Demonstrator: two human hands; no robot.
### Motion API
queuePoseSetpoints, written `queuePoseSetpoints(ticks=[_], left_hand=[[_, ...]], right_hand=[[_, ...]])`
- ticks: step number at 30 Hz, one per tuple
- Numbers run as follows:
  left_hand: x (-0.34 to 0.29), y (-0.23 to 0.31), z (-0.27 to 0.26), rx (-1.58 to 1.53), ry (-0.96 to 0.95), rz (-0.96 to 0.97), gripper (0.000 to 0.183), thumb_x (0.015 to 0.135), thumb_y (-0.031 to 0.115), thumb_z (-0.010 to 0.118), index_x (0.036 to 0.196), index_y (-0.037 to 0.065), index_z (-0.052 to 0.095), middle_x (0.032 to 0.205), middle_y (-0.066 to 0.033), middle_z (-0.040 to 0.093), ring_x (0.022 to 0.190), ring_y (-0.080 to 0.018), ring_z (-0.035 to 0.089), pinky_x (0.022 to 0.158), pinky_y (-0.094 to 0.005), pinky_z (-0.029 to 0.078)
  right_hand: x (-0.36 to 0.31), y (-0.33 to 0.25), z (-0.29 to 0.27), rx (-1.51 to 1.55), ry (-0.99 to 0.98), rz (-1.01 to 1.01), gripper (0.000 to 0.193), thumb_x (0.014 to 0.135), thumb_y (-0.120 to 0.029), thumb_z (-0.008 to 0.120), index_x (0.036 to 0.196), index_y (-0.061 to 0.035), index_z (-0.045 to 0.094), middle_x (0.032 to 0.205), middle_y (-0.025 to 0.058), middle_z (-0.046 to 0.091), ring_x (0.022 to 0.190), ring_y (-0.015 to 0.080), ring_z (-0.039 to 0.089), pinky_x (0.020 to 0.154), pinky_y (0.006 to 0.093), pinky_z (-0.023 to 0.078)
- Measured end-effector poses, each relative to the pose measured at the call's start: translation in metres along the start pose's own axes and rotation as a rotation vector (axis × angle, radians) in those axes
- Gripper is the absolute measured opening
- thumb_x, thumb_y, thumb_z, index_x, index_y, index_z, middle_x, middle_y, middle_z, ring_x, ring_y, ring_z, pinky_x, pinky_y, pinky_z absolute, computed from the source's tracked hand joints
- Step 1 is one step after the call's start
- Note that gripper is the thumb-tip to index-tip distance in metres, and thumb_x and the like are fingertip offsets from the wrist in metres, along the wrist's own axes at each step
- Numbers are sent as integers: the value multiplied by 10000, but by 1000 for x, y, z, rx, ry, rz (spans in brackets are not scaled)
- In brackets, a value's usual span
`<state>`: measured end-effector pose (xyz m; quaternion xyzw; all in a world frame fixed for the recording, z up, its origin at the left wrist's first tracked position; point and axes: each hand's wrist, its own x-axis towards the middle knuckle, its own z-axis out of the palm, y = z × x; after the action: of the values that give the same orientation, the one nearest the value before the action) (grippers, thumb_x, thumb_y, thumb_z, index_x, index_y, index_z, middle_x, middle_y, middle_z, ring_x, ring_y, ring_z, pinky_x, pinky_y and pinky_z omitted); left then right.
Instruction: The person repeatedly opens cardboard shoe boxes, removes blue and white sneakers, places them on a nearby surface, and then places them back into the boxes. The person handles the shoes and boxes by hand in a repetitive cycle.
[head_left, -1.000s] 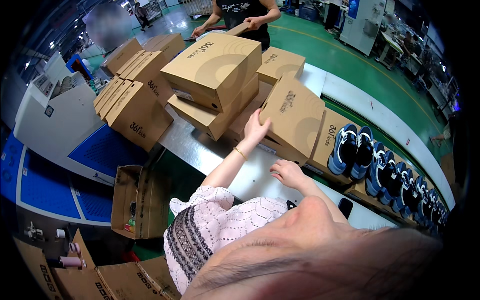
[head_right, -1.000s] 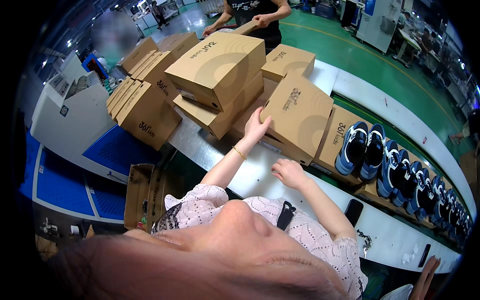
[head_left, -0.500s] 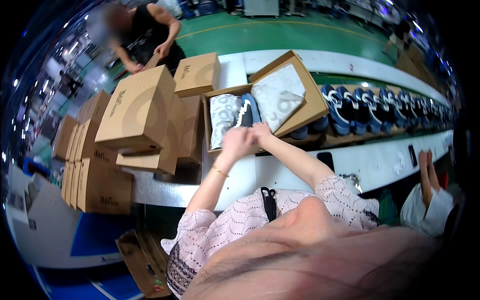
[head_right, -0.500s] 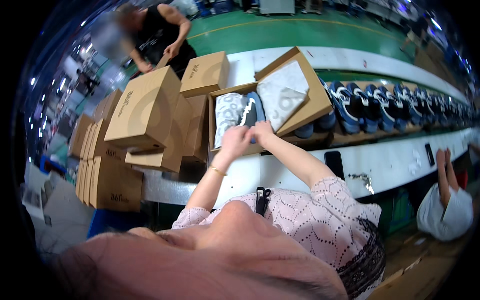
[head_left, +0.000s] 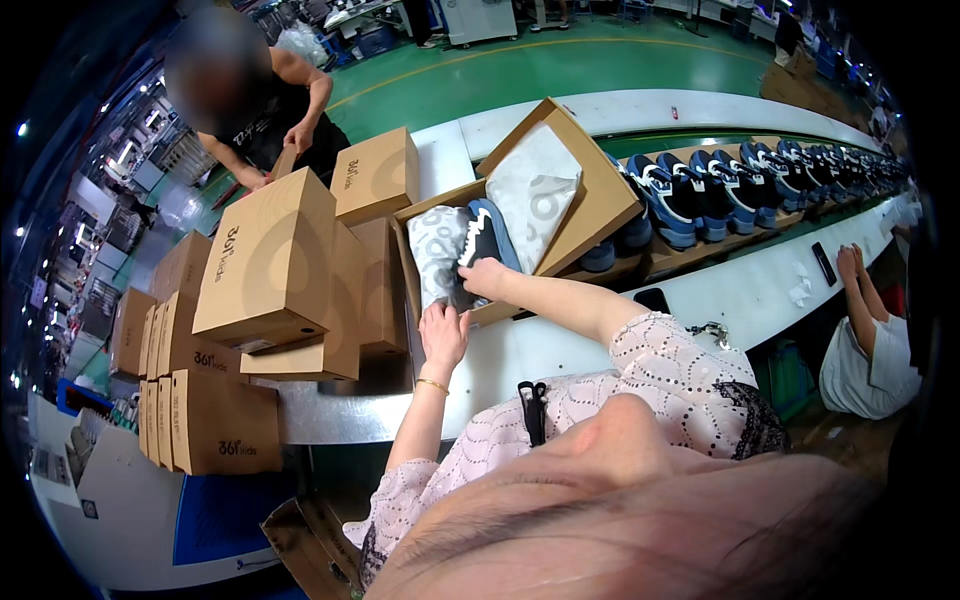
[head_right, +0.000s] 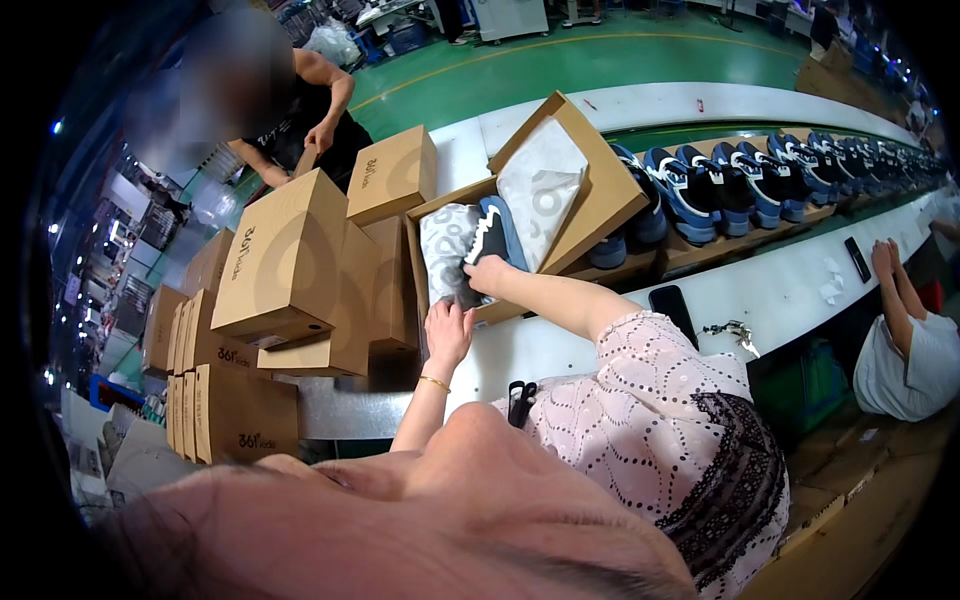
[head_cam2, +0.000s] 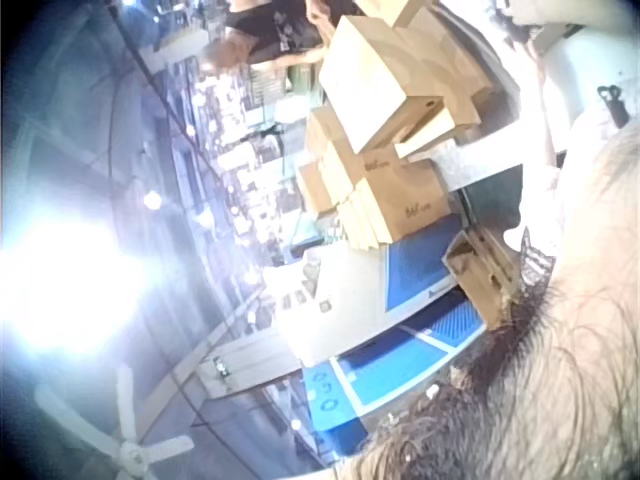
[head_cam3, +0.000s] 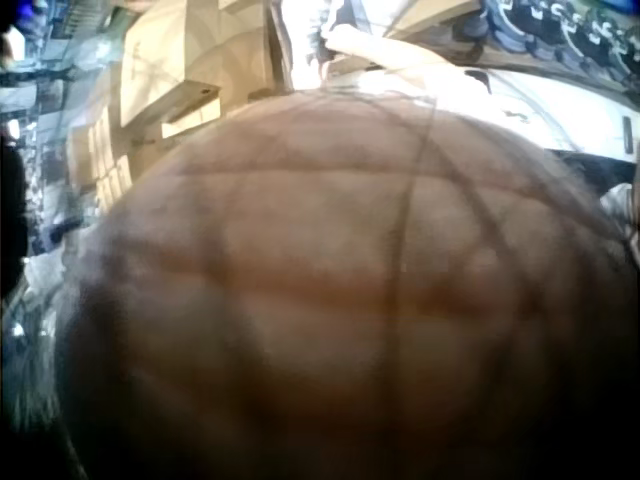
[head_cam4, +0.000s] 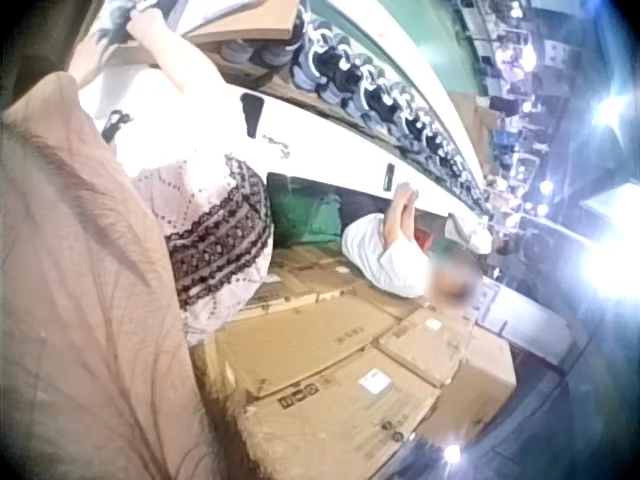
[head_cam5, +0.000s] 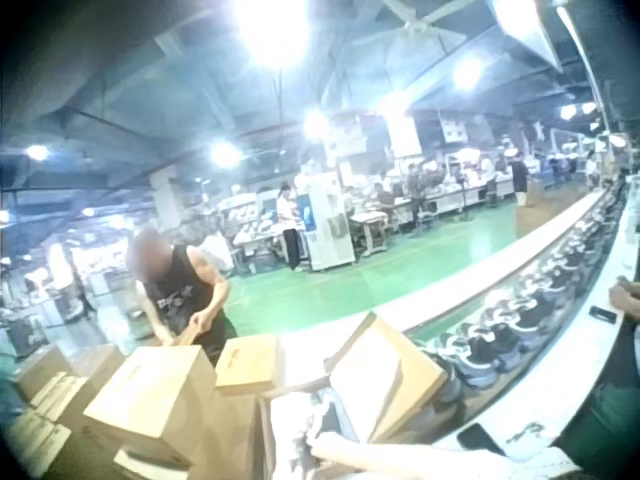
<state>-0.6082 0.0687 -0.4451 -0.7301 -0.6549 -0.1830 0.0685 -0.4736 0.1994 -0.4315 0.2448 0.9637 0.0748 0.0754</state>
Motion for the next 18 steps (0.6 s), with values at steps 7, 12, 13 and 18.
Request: queuePoseSetpoints(ticks=[7,12,13,18], left_hand=[[-2,-14,15,-18,110,-116,298,860,259,515,858,-32,578,1127,-307,452,1061,-441,429,895,-518,365],[33,-47,3,-48,-258,-326,359,739,115,565,1031,-91,541,1147,-317,469,1063,-436,452,894,-451,400],[48,-51,4,-195,-398,-425,413,757,144,571,1098,-83,520,1184,-277,493,1116,-370,461,916,-437,396],[83,-81,45,41,-81,-230,526,785,199,626,1233,-30,474,1225,-181,530,1109,-303,520,946,-394,422]], right_hand=[[-31,30,-80,705,565,394,400,680,-385,721,904,-68,622,979,87,540,920,269,554,768,367,470],[-69,49,-107,1165,1010,575,517,708,-457,721,1000,-43,617,882,70,548,836,213,568,754,308,452],[-79,52,-111,1298,1043,522,493,723,-424,726,1005,-35,610,850,61,546,806,185,561,742,289,448],[-121,36,-145,1771,1252,409,293,762,-222,743,904,-19,586,852,3,548,787,79,516,704,217,429]])
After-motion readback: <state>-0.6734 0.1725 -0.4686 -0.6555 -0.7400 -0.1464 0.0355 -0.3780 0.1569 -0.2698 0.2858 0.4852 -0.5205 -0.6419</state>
